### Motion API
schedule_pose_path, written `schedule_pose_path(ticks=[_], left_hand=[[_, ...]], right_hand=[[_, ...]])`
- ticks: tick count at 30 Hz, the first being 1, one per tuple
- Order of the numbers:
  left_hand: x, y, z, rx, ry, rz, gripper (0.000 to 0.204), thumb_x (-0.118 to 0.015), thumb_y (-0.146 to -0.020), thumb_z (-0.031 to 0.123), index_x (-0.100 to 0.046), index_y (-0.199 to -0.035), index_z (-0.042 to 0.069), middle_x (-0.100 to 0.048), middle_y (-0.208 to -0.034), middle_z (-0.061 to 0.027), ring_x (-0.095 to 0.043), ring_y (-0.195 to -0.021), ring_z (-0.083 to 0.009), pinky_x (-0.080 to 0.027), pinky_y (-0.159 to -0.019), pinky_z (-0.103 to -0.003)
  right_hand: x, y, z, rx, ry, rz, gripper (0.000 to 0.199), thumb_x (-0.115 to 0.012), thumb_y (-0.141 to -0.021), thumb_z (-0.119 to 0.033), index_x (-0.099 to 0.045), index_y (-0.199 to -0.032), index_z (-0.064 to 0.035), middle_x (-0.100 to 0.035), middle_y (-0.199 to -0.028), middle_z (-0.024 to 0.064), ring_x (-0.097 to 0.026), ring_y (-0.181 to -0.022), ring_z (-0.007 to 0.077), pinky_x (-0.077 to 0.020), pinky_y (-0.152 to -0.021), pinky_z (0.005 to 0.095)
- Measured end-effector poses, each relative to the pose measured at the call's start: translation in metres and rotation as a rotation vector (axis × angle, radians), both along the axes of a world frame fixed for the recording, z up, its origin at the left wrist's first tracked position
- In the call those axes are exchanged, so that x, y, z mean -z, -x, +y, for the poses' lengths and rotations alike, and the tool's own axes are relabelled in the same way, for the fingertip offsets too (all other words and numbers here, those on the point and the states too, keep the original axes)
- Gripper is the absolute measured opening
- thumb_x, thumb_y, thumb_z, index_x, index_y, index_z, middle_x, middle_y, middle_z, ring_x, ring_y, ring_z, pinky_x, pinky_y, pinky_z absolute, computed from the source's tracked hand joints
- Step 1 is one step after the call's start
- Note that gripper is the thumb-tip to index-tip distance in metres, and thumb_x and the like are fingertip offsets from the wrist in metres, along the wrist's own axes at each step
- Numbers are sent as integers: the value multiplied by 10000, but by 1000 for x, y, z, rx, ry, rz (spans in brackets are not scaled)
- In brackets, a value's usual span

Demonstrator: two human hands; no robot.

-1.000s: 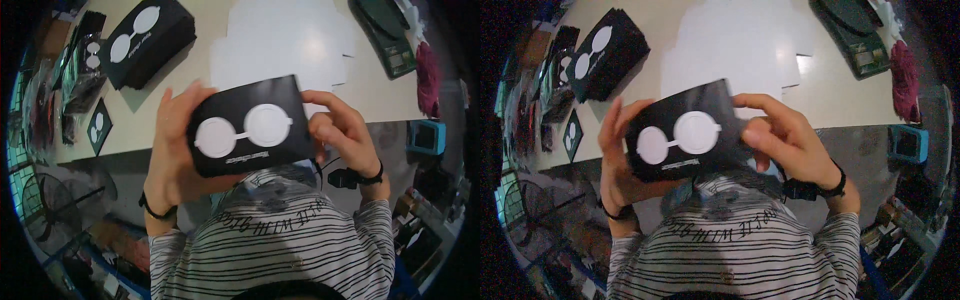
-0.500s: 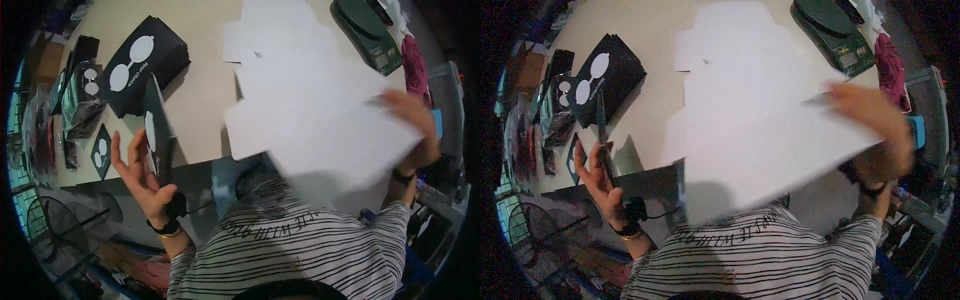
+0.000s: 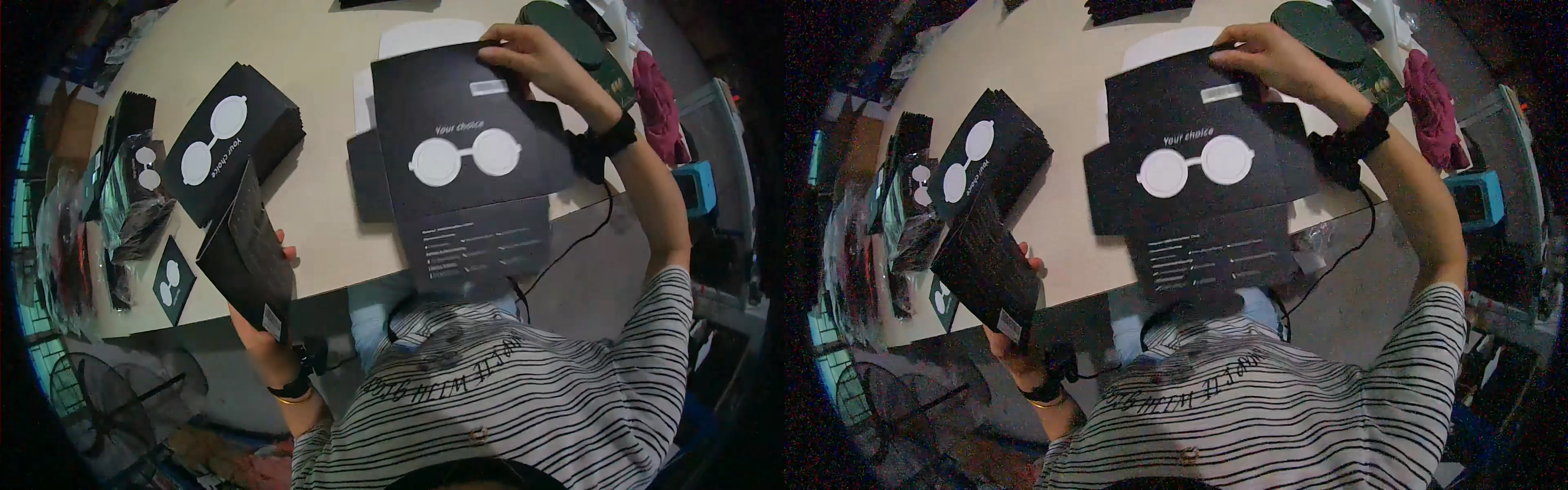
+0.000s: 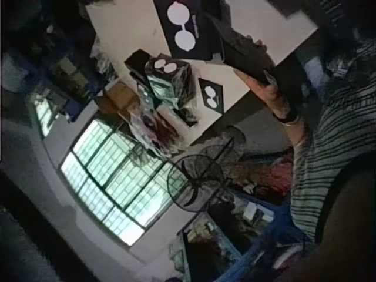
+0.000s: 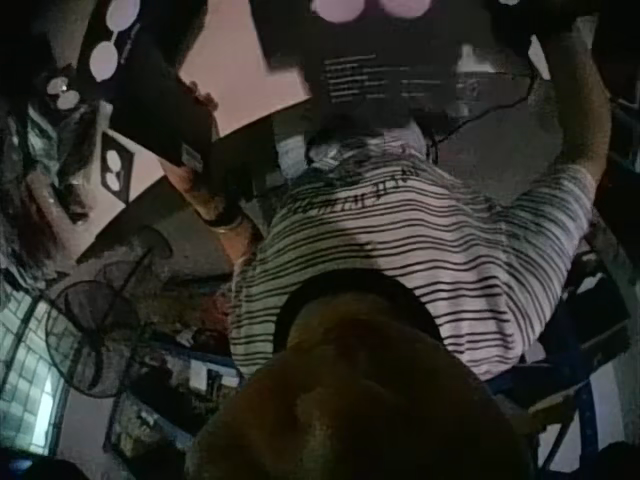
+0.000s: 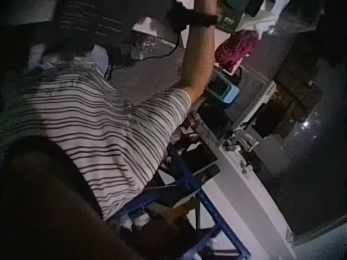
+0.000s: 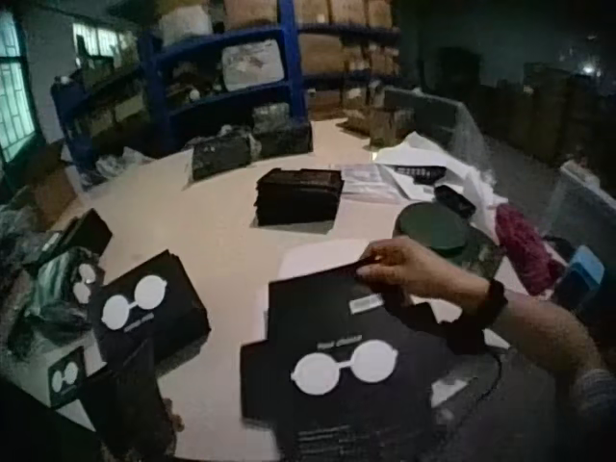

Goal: Inspecting and wiping down cardboard packaging folders with a pink cloth on a work table.

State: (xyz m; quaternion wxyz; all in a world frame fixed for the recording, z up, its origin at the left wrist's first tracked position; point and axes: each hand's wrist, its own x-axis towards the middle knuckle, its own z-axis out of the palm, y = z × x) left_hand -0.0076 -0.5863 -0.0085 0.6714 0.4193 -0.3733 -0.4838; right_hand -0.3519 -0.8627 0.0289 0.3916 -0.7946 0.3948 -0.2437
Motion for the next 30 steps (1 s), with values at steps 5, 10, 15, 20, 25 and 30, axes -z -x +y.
schedule_pose_path(ticks=[5,10,15,20,25,30], left_hand=[[-5,11,2,-35,-34,-126,1206,-844,-562,572,-268,-1428,-37,-443,-1329,-307,-549,-1155,-337,-404,-1012,-408],[0,11,-8,45,2,-148,1162,-810,-615,580,-261,-1427,-45,-428,-1343,-313,-551,-1155,-346,-409,-1012,-417],[-2,20,-5,83,-80,-16,1115,-681,-689,678,-253,-1432,-36,-406,-1357,-320,-554,-1142,-373,-413,-1019,-465],[-18,28,-6,209,-190,302,1193,-487,-695,819,-186,-1427,-73,-347,-1384,-330,-491,-1147,-483,-338,-1027,-580],[-19,39,-11,219,-387,469,1227,-400,-700,869,-165,-1433,-87,-321,-1388,-359,-491,-1131,-497,-390,-959,-621],[-13,46,-20,393,-298,715,1254,-352,-684,902,-186,-1432,-90,-299,-1401,-361,-489,-1137,-496,-389,-969,-615]], right_hand=[[15,-6,-4,-11,-64,87,246,-578,-946,-250,-593,-1056,-32,-617,-769,21,-555,-606,56,-455,-512,207],[9,-9,5,97,100,67,292,-653,-883,-195,-600,-1108,-16,-670,-914,127,-637,-825,195,-506,-742,306],[-25,6,59,31,421,170,377,-663,-873,-196,-546,-1190,-28,-618,-1099,118,-596,-976,188,-472,-828,299],[-15,18,121,-47,435,175,344,-728,-779,-119,-612,-1092,-35,-632,-1056,145,-614,-955,273,-483,-837,332],[7,32,148,-65,398,256,429,-776,-654,-80,-615,-1050,-44,-592,-1158,137,-571,-1055,330,-464,-886,390],[29,26,142,-69,532,239,465,-790,-590,-71,-621,-1022,-50,-590,-1156,134,-536,-1092,359,-442,-921,431]])
